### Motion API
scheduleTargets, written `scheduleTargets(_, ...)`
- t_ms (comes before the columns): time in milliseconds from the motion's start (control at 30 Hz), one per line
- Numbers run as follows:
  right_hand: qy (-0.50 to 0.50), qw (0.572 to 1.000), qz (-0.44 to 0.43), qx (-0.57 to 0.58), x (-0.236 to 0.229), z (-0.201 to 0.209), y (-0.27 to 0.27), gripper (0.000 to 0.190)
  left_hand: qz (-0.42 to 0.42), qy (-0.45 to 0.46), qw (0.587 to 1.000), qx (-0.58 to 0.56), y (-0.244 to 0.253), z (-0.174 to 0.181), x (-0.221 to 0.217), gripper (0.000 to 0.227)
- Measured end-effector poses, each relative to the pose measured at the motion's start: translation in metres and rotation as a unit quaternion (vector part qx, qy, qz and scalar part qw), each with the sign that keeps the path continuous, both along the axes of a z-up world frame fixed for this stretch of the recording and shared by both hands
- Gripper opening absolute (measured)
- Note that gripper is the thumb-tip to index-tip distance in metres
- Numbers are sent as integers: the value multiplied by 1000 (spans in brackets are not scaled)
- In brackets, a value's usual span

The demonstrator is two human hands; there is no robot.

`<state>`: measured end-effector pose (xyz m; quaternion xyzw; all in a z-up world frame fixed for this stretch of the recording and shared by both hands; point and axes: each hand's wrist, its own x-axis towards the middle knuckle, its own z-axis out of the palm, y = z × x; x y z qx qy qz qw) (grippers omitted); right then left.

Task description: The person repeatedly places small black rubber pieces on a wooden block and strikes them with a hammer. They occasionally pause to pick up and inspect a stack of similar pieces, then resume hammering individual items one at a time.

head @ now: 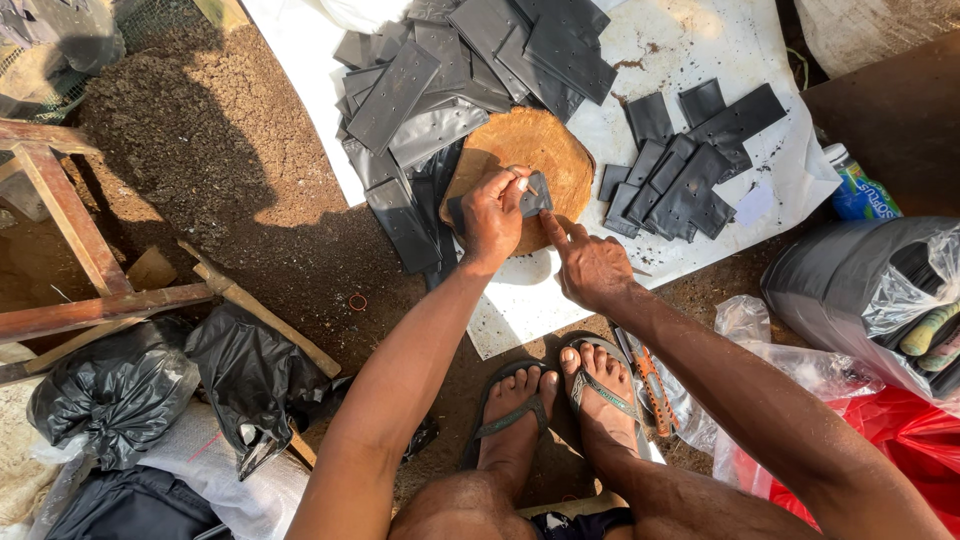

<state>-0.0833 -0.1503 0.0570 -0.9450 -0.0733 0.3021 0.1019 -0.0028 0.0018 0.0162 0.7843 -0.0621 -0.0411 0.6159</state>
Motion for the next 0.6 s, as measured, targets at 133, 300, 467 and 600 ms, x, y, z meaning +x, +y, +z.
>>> scheduleTargets(133,11,1000,-14,5,-1,-1,1,82,-19,-98,993,68,1,5,-1,11)
scheduleTargets(300,12,1000,-4,-3,-2,-2,-1,85,-11,-88,995,50,0,8,-2,11)
scheduleTargets(467,46,999,-14,-18,-2,-5,-1,86,-10,-69,997,30,2,7,-3,9)
scheduleTargets(600,43,999,-3,-22,-2,-6,-1,91,-11,-48,999,14,2,2,-2,11)
